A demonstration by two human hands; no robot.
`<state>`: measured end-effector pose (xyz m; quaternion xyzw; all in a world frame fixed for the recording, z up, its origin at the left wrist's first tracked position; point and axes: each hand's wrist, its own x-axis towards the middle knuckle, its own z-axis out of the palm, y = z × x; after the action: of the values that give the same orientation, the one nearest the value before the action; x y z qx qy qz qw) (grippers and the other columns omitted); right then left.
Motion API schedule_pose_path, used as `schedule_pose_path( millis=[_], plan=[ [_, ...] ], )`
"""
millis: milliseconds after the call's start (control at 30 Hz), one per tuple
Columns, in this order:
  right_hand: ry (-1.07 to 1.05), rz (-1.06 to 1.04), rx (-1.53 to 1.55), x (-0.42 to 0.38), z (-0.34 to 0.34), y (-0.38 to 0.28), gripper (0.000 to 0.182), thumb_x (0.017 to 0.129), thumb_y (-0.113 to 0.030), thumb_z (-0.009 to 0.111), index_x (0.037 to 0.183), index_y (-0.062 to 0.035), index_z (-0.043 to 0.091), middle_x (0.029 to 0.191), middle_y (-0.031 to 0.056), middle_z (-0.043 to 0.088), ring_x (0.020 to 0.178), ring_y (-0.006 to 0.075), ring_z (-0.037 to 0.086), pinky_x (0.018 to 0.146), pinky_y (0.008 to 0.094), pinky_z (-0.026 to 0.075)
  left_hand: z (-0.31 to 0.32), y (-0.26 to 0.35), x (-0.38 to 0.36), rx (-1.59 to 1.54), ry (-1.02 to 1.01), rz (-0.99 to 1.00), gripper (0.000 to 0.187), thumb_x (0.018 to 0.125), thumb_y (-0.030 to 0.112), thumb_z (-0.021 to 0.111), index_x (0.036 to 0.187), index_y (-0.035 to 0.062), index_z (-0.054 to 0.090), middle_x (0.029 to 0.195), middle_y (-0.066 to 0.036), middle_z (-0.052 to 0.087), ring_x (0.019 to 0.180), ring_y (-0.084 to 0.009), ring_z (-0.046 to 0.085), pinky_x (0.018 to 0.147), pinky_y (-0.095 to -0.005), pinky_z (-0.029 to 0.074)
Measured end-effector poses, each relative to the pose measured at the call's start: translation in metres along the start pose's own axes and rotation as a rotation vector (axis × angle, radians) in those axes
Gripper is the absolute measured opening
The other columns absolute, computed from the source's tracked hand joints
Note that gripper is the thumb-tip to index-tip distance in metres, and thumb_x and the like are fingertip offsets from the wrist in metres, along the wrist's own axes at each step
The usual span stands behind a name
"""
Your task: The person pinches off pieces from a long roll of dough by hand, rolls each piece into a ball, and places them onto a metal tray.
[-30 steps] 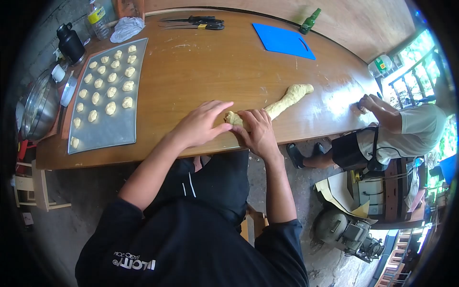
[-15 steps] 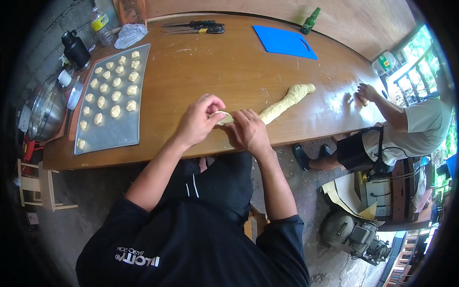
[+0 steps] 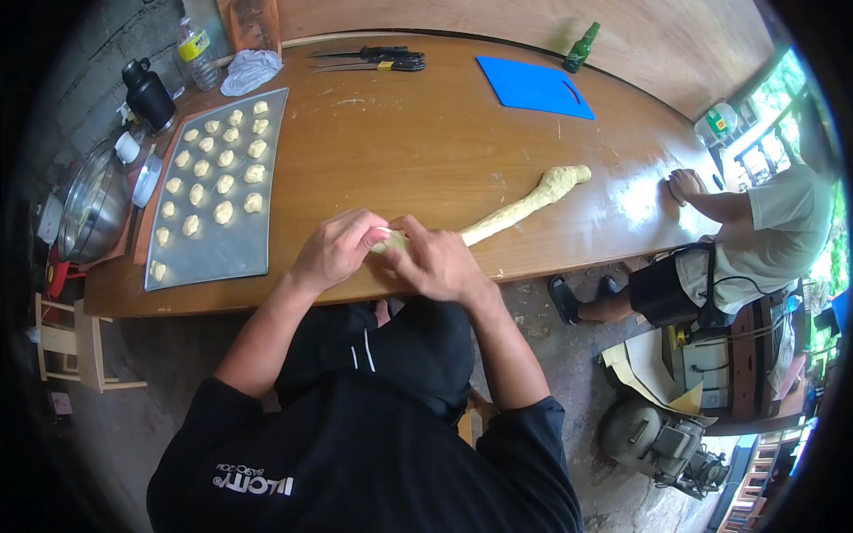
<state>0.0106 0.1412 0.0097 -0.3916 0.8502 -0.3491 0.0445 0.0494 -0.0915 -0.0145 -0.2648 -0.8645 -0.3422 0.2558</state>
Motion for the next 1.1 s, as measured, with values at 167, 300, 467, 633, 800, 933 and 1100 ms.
schedule_pose_path(
  millis=[167,300,467,633,800,933,1100],
  plan=[
    [0.147,-0.193,-0.247,-0.001,0.019,-0.001,0.035,0.106,-0.039,0.071,0.115,-0.0057,0.065,0.079,0.0179,0.07,0.075,0.0408,0.073,0.067,0.0513,0.055,0.007,0.006,-0.013,-0.09,0.068,-0.386,0.029,0.11,0.029,0.071,0.106,0.0024,0.06,0.08,-0.014,0.075,0.071,-0.0346,0.074,0.061,-0.0445,0.057],
    [0.259,-0.191,-0.157,-0.004,0.01,-0.001,0.022,0.106,-0.025,0.072,0.099,-0.0047,0.068,0.078,0.0164,0.066,0.074,0.0401,0.068,0.067,0.0504,0.054,-0.015,0.008,-0.016,-0.477,0.051,-0.593,0.031,0.109,0.034,0.073,0.116,0.0053,0.063,0.081,-0.01,0.076,0.075,-0.0277,0.076,0.067,-0.0409,0.058],
    [0.204,-0.089,0.007,-0.011,0.002,-0.004,0.02,0.109,-0.02,0.069,0.1,-0.0016,0.066,0.08,0.0193,0.064,0.075,0.0409,0.065,0.068,0.0507,0.051,-0.027,0.027,-0.012,-0.19,0.028,-0.038,0.061,0.103,0.027,0.08,0.156,0.0091,0.057,0.135,-0.012,0.071,0.116,-0.0264,0.073,0.091,-0.04,0.062],
    [0.244,-0.05,0.198,-0.01,0.007,-0.015,0.025,0.111,-0.02,0.065,0.097,-0.0002,0.064,0.081,0.0201,0.065,0.076,0.0422,0.065,0.069,0.0489,0.051,0.011,0.029,-0.01,-0.189,0.086,0.013,0.052,0.096,0.025,0.084,0.141,0.0056,0.066,0.12,-0.016,0.075,0.103,-0.035,0.075,0.086,-0.0413,0.062],
    [0.14,0.113,0.137,-0.017,-0.001,-0.012,0.028,0.114,-0.024,0.061,0.102,0.0,0.069,0.082,0.0206,0.067,0.075,0.0426,0.066,0.069,0.0479,0.051,0.005,0.017,-0.003,-0.154,0.142,0.093,0.022,0.101,0.02,0.08,0.112,0.0023,0.071,0.092,-0.016,0.073,0.079,-0.0349,0.073,0.069,-0.043,0.058],
    [0.137,0.074,0.077,-0.015,0.007,-0.004,0.025,0.114,-0.025,0.061,0.112,-0.0012,0.069,0.082,0.0192,0.068,0.075,0.0427,0.068,0.069,0.0477,0.053,-0.001,0.02,-0.005,-0.235,0.117,-0.132,0.025,0.109,0.026,0.073,0.106,0.0009,0.07,0.084,-0.011,0.069,0.074,-0.0249,0.072,0.062,-0.037,0.055],
    [0.33,-0.164,-0.191,-0.008,0.021,-0.011,0.034,0.106,-0.024,0.073,0.131,-0.0031,0.063,0.087,0.0142,0.071,0.077,0.0382,0.072,0.069,0.0477,0.058,-0.005,0.006,-0.008,-0.915,-0.142,-0.88,0.04,0.116,0.039,0.061,0.107,0.0016,0.071,0.085,0.002,0.063,0.072,-0.0043,0.06,0.054,-0.0256,0.049]
  ],
)
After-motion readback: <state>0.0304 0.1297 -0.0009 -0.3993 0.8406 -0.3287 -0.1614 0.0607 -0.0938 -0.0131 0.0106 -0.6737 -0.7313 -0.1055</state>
